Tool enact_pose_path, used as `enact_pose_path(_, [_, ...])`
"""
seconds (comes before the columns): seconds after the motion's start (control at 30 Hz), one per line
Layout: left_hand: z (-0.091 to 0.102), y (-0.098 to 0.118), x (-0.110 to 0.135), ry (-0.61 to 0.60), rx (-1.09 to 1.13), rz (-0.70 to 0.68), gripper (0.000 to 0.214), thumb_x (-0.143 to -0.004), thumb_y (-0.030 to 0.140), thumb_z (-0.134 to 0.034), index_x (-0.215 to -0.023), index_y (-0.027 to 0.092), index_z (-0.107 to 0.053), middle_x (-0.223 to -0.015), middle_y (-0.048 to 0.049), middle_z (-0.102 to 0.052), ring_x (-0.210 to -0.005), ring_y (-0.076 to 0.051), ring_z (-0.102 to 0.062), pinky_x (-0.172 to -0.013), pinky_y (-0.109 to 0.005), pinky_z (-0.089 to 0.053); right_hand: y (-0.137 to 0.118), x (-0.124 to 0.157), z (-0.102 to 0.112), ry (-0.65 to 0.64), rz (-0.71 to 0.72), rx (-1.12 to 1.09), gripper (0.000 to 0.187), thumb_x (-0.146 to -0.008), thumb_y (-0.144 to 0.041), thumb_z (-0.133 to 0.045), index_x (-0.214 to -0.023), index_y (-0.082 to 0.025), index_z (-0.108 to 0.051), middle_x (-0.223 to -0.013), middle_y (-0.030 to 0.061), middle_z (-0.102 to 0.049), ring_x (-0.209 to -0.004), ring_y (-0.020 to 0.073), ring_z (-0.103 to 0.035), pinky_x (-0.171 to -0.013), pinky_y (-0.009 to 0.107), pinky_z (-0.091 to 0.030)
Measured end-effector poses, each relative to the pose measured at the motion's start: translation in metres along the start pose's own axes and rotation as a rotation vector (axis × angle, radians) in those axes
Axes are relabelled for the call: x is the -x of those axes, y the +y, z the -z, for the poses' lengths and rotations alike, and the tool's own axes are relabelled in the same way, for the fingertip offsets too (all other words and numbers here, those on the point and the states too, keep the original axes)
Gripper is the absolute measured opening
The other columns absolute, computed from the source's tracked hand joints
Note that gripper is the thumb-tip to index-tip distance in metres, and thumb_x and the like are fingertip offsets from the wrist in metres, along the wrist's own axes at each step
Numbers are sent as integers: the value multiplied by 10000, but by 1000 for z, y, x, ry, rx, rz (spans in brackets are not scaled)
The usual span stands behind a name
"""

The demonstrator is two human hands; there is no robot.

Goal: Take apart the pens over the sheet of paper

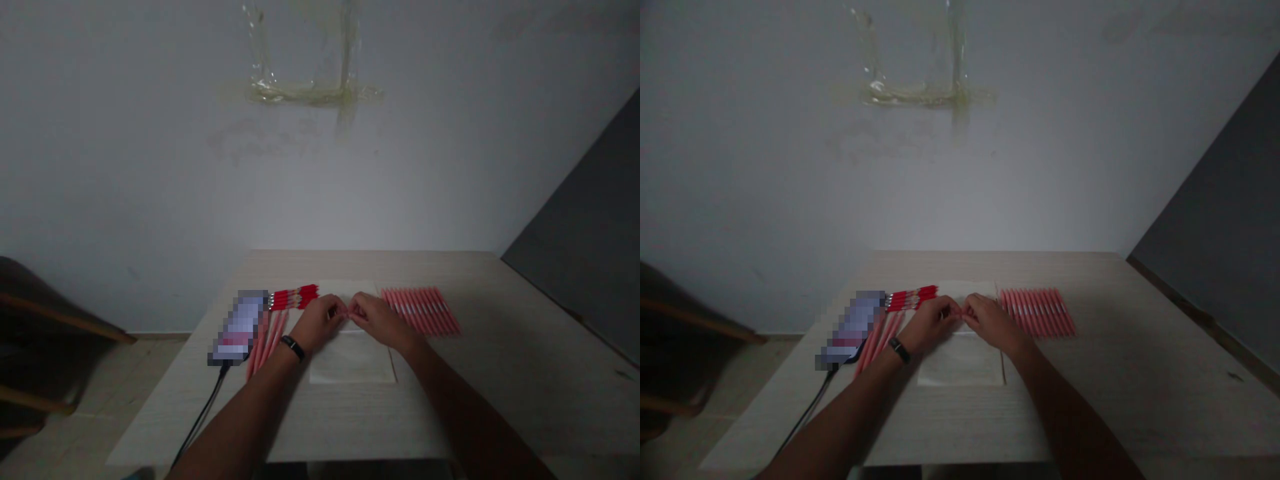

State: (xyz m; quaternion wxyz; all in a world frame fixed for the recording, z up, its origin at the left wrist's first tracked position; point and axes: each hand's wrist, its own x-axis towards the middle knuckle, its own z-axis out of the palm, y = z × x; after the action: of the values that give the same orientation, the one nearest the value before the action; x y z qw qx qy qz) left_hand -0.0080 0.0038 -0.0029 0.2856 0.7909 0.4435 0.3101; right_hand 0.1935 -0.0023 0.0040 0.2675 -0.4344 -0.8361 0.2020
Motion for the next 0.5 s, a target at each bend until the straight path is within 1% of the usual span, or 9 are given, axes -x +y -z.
enact_pose_path(0.13, [2,-1,-1,71,32,26,172,-871,306,-614,-853,153,-692,-799,-56,-689,-707,-162,-579,-630,-256,-399,7,-2,2,71,4,-108,60,-950,-233,-612,-992,-191,-606,-928,28,-641,-825,155,-607,-733,260,-448])
enact_pose_path(0.23, [3,-1,-2,127,66,67,195,-869,336,-619,-845,153,-683,-789,-49,-686,-695,-158,-570,-626,-257,-398,13,-4,7,142,25,-111,50,-964,-215,-585,-970,-187,-626,-929,34,-626,-849,156,-597,-753,263,-445])
enact_pose_path(0.33, [3,-1,-2,133,113,82,203,-866,345,-623,-850,151,-679,-793,-45,-687,-703,-158,-573,-635,-256,-407,15,-4,11,171,61,-94,86,-976,-221,-575,-939,-188,-645,-911,29,-608,-839,151,-587,-751,261,-435])
enact_pose_path(0.5, [1,-3,-3,109,155,75,240,-884,367,-607,-827,141,-667,-762,-38,-670,-696,-153,-563,-624,-250,-391,15,-3,10,166,131,-108,96,-979,-242,-588,-927,-186,-647,-896,26,-590,-833,151,-577,-740,257,-432])
